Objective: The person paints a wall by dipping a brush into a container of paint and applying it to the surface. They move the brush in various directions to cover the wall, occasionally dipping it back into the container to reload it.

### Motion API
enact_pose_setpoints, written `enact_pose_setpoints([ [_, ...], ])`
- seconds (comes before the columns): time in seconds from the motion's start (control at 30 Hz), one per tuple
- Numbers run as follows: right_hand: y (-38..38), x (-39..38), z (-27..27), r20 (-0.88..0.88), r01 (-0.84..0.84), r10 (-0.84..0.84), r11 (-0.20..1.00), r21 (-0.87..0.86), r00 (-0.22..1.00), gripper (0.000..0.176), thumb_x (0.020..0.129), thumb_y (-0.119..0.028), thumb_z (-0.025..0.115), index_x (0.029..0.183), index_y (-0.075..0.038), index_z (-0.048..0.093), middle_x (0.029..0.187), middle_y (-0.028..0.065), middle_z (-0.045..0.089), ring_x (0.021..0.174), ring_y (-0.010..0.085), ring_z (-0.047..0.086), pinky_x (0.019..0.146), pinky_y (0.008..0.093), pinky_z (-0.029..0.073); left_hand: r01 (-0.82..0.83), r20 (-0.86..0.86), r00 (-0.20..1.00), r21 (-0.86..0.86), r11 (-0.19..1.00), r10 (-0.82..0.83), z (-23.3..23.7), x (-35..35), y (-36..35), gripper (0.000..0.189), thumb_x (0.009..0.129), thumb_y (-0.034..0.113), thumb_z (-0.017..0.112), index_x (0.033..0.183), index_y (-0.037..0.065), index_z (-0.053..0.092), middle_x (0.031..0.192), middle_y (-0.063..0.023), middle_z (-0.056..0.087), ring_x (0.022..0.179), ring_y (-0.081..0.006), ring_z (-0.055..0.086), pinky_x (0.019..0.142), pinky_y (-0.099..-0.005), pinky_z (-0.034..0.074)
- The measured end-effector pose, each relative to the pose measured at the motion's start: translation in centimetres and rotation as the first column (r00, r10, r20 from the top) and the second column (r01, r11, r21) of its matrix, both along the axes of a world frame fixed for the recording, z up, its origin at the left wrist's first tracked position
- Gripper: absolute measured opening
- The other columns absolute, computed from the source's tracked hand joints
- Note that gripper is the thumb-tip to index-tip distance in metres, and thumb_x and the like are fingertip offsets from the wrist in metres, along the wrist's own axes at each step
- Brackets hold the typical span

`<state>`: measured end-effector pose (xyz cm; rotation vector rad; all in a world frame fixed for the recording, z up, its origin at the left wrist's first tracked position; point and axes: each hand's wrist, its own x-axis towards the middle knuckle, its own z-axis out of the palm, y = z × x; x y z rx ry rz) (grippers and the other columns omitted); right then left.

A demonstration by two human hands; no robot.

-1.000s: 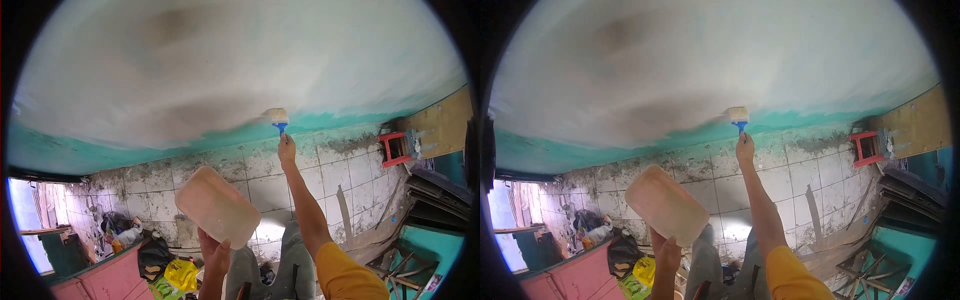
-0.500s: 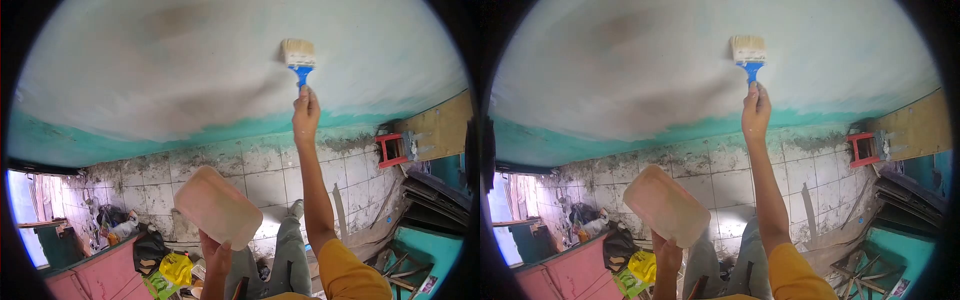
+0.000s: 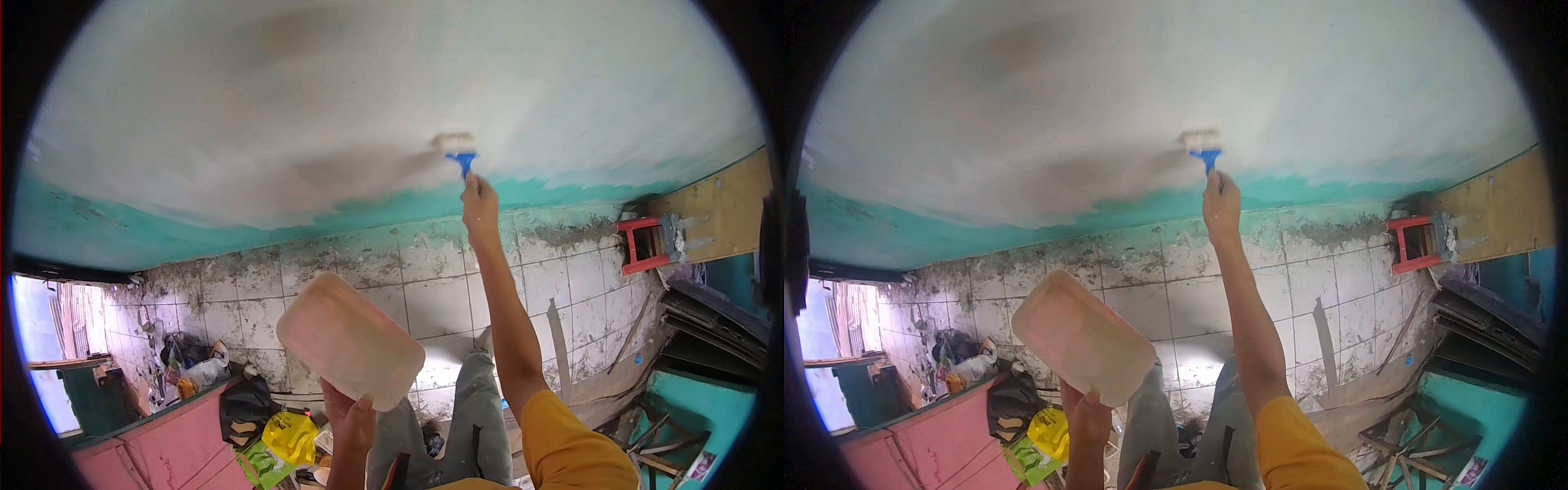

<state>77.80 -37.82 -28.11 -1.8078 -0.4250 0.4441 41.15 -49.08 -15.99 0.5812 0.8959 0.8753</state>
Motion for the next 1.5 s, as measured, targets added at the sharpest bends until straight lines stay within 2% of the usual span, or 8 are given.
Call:
enact_pose_setpoints([
  [0.1,0.1,-1.6,8.8,0.002,0.003,-0.004,0.967,0.255,1.0,0.042,0.103,-0.033,0.052,0.116,0.006,0.062,0.071,-0.0002,0.047,0.063,0.0089,0.042,0.057,0.0257,0.035,0.0,-0.007,1.0,-0.01,1.0,0.0,0.1,0.1,-0.1,0.09,0.078,0.016,0.078,0.15,0.01,0.025,0.143,-0.0098,0.041,0.133,-0.0285,0.044,0.109,-0.0477,0.043],
  [0.23,1.2,-2.0,8.5,0.111,0.009,-0.075,0.866,0.5,0.991,0.04,0.104,-0.033,0.052,0.118,0.003,0.062,0.07,-0.0066,0.036,0.061,0.0038,0.031,0.053,0.0222,0.029,-0.001,0.002,1.0,-0.051,0.999,0.001,0.3,0.1,-0.2,0.094,0.075,0.014,0.079,0.151,0.011,0.023,0.143,-0.0092,0.039,0.134,-0.0274,0.042,0.109,-0.0471,0.041],
  [0.57,0.7,-1.0,-13.0,0.013,0.072,-0.071,0.988,-0.135,0.997,0.039,0.101,-0.03,0.05,0.113,0.004,0.065,0.086,0.0201,0.065,0.077,0.0299,0.059,0.077,0.0407,0.047,-0.007,0.001,1.0,-0.068,0.998,0.007,0.3,-0.5,0.1,0.098,0.074,0.013,0.08,0.151,0.013,0.021,0.142,-0.0086,0.039,0.134,-0.0261,0.041,0.11,-0.0466,0.039],
  [0.77,0.2,-1.0,4.1,-0.153,0.032,-0.011,0.991,0.134,0.988,0.043,0.102,-0.033,0.052,0.113,0.008,0.063,0.069,0.0023,0.052,0.063,0.0107,0.046,0.059,0.0283,0.039,-0.003,-0.014,1.0,-0.082,0.997,0.002,0.1,-0.3,0.2,0.094,0.075,0.014,0.08,0.15,0.013,0.024,0.141,-0.0083,0.039,0.133,-0.0262,0.042,0.109,-0.0475,0.041],
  [0.93,0.2,-1.6,13.1,0.074,-0.016,-0.014,0.921,0.388,0.997,0.043,0.105,-0.034,0.049,0.116,0.007,0.061,0.067,-0.0059,0.037,0.06,0.0035,0.031,0.053,0.0225,0.027,0.0,0.02,1.0,-0.078,0.997,0.001,0.2,0.3,0.3,0.093,0.075,0.015,0.08,0.149,0.013,0.025,0.141,-0.0079,0.04,0.133,-0.0262,0.043,0.109,-0.0473,0.042],
  [1.1,2.4,-0.9,5.1,0.102,0.013,-0.067,0.889,0.457,0.992,0.037,0.104,-0.034,0.051,0.116,0.0,0.062,0.069,-0.0075,0.035,0.061,0.002,0.031,0.053,0.0199,0.027,-0.01,0.031,0.999,-0.08,0.997,0.013,0.2,0.6,0.0,0.093,0.075,0.017,0.081,0.149,0.014,0.025,0.14,-0.0077,0.041,0.132,-0.0261,0.043,0.108,-0.0466,0.043],
  [1.3,0.6,-1.4,-11.4,0.186,0.051,-0.046,0.998,-0.022,0.981,0.038,0.102,-0.029,0.048,0.114,0.004,0.063,0.088,0.02,0.065,0.081,0.0319,0.061,0.077,0.0394,0.048,0.0,0.012,1.0,-0.095,0.995,0.001,-0.3,0.0,0.0,0.093,0.075,0.018,0.081,0.149,0.013,0.025,0.14,-0.0079,0.041,0.132,-0.0256,0.044,0.107,-0.0456,0.044],
  [1.5,-0.5,0.7,-0.8,-0.068,-0.005,0.006,1.0,0.026,0.998,0.041,0.101,-0.034,0.053,0.116,0.004,0.063,0.077,0.0076,0.057,0.065,0.0164,0.05,0.059,0.0311,0.039,0.012,0.008,1.0,-0.007,1.0,-0.012,0.0,0.1,0.4,0.081,0.081,0.016,0.074,0.147,0.007,0.028,0.141,-0.0113,0.043,0.131,-0.0289,0.046,0.108,-0.0478,0.044],
])
